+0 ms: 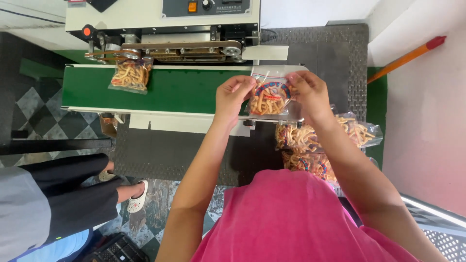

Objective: Feeding individual plastic bags filled with snacks into a continuous heat sealing machine for packaging.

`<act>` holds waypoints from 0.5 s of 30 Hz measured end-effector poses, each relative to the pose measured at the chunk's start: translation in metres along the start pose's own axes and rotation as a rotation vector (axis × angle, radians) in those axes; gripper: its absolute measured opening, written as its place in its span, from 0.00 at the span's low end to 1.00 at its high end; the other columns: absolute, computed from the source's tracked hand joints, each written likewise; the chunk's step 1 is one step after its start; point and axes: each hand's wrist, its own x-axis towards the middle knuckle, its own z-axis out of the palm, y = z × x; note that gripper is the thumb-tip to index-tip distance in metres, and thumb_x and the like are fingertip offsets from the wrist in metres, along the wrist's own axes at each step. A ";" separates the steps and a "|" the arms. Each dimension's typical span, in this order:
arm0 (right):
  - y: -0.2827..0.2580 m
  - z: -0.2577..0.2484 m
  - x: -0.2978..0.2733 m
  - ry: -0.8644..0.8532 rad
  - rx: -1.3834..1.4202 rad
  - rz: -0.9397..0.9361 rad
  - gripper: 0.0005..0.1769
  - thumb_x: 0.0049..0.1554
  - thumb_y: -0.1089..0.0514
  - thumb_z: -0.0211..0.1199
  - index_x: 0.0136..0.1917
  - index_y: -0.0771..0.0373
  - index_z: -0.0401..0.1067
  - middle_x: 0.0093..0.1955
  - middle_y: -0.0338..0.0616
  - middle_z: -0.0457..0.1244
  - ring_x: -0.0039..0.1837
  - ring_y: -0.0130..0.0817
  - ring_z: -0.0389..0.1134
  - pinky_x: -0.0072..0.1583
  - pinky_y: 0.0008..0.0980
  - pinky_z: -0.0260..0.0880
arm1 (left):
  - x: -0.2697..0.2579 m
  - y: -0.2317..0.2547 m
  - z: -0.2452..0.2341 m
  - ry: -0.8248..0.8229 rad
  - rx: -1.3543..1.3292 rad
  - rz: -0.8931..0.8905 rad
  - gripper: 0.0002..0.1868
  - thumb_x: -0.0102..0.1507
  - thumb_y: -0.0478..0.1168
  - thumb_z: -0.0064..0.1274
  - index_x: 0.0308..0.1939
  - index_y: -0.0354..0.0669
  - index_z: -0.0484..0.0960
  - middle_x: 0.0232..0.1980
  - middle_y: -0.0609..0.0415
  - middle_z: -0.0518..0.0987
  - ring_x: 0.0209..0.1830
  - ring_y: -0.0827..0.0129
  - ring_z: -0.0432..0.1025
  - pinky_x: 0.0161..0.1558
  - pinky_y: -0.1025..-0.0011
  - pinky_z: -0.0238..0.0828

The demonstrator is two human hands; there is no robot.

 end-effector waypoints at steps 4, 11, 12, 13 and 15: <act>-0.003 -0.012 0.019 -0.087 -0.040 0.004 0.21 0.60 0.40 0.73 0.53 0.59 0.82 0.40 0.40 0.67 0.44 0.24 0.70 0.44 0.29 0.78 | -0.003 0.010 0.007 -0.132 0.108 0.036 0.07 0.59 0.39 0.73 0.38 0.48 0.91 0.34 0.57 0.87 0.37 0.80 0.78 0.42 0.71 0.82; 0.012 -0.080 0.094 0.131 -0.310 -0.244 0.19 0.69 0.63 0.72 0.40 0.56 0.66 0.45 0.39 0.63 0.46 0.31 0.63 0.48 0.31 0.71 | -0.005 0.023 0.007 -0.251 0.185 0.008 0.08 0.63 0.44 0.66 0.37 0.44 0.89 0.39 0.56 0.87 0.42 0.73 0.76 0.43 0.70 0.75; 0.029 -0.101 0.114 0.308 -0.606 -0.440 0.38 0.70 0.59 0.81 0.31 0.56 0.54 0.40 0.36 0.56 0.44 0.31 0.56 0.49 0.34 0.60 | -0.006 0.022 0.006 -0.248 0.148 -0.005 0.08 0.63 0.43 0.66 0.39 0.43 0.89 0.39 0.55 0.87 0.40 0.72 0.75 0.41 0.72 0.75; 0.020 -0.109 0.109 0.308 -0.606 -0.439 0.38 0.70 0.59 0.81 0.31 0.56 0.54 0.40 0.36 0.56 0.44 0.31 0.56 0.49 0.34 0.60 | -0.007 0.022 0.005 -0.248 0.149 -0.006 0.08 0.63 0.43 0.66 0.39 0.43 0.89 0.39 0.55 0.87 0.40 0.72 0.75 0.41 0.72 0.75; 0.002 -0.122 0.104 0.128 -1.031 -0.262 0.26 0.68 0.59 0.71 0.78 0.60 0.72 0.76 0.48 0.42 0.73 0.48 0.46 0.73 0.55 0.58 | -0.007 0.022 0.003 -0.234 0.147 0.005 0.06 0.63 0.42 0.66 0.39 0.44 0.90 0.39 0.56 0.87 0.43 0.72 0.77 0.43 0.72 0.76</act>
